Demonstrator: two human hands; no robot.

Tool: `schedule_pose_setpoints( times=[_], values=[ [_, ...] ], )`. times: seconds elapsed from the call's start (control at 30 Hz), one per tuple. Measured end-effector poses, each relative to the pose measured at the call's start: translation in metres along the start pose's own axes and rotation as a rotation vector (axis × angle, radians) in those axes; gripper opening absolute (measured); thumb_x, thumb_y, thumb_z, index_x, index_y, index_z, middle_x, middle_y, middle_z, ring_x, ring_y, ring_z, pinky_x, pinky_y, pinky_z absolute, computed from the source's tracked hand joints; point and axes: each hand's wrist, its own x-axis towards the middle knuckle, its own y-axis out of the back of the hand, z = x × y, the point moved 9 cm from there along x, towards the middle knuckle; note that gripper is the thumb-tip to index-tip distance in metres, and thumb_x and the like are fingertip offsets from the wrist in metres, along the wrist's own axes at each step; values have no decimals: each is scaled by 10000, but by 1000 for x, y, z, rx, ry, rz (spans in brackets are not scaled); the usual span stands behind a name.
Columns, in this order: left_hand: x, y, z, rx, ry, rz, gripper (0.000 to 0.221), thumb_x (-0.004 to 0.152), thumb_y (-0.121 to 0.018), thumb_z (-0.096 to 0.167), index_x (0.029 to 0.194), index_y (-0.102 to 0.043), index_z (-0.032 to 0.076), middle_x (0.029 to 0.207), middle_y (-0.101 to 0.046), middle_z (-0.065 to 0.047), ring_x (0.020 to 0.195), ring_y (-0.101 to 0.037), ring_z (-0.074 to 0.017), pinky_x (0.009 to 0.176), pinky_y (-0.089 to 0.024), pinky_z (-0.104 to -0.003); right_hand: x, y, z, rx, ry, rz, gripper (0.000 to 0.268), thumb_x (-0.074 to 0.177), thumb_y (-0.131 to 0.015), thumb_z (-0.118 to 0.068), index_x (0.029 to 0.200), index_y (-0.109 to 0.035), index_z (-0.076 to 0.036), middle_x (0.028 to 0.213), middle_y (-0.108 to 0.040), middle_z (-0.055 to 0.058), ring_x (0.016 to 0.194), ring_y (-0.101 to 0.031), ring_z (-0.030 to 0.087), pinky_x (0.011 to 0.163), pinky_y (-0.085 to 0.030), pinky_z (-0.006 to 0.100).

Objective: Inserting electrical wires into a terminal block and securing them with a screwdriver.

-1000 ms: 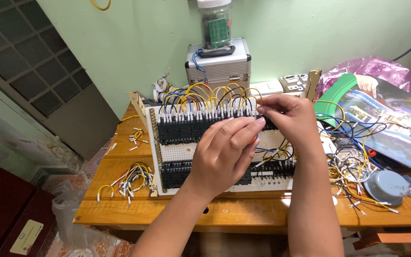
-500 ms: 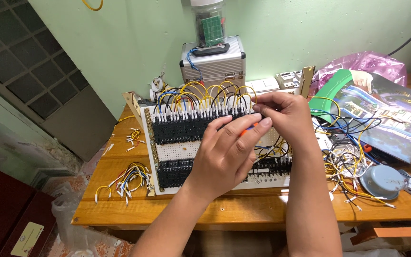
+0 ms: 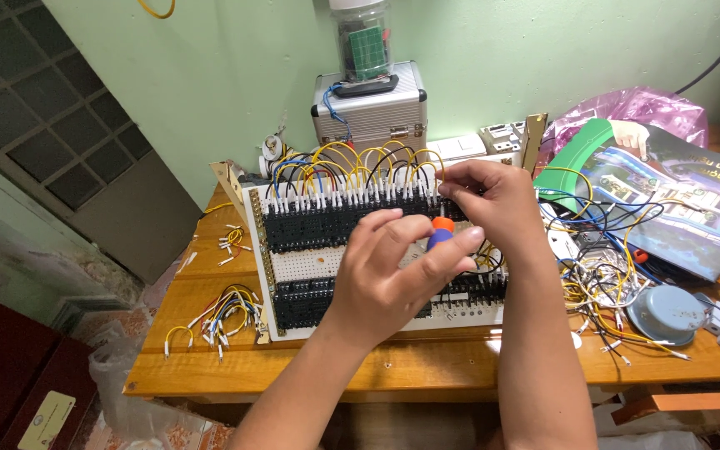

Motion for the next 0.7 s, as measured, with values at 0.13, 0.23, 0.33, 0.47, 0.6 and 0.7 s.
schedule_pose_setpoints(
  times=[0.13, 0.23, 0.33, 0.47, 0.6, 0.7],
  values=[
    [5, 5, -3, 11, 6, -11, 414, 967, -742, 399, 1366, -660, 324, 1031, -631, 3, 915, -702, -189, 969, -574, -478, 1, 2, -3, -36, 32, 25, 173, 843, -804, -33, 995, -813, -114, 745, -741, 67, 726, -668, 110, 701, -546, 290],
    [8, 8, -1, 14, 14, -12, 345, 995, -618, 310, 1332, -689, 284, 1139, -680, -24, 1055, -731, -234, 1056, -506, -519, 2, 1, 2, -46, 1, 14, 169, 864, -784, -48, 1008, -812, -130, 762, -752, 52, 718, -677, 104, 708, -546, 279],
    [7, 8, 0, 8, -14, -16, 336, 964, -678, 272, 1297, -716, 272, 1068, -711, -5, 971, -745, -206, 1041, -514, -481, 1, 3, 2, -6, 5, 25, 171, 860, -780, -35, 1011, -808, -111, 757, -747, 64, 731, -667, 103, 728, -552, 285],
    [5, 9, 4, 38, -73, 2, 311, 932, -768, 358, 1239, -745, 307, 936, -660, 7, 858, -691, -196, 962, -544, -457, 1, 4, 3, -22, 71, 52, 157, 867, -793, -47, 1008, -816, -112, 736, -738, 65, 727, -684, 113, 708, -554, 283],
    [9, 11, 6, 19, -87, 20, 292, 931, -775, 367, 1211, -759, 287, 1012, -709, -7, 950, -722, -219, 981, -524, -455, 2, 8, 0, 19, 22, 49, 173, 862, -785, -36, 1007, -814, -126, 744, -738, 51, 735, -671, 93, 723, -555, 274],
    [9, 9, 4, -22, -72, 6, 291, 932, -774, 333, 1216, -763, 268, 1039, -755, 3, 992, -746, -207, 1031, -489, -455, 3, 4, -1, -29, 52, 48, 179, 845, -791, -37, 982, -822, -148, 738, -751, 57, 710, -706, 136, 716, -550, 281]
  ],
)
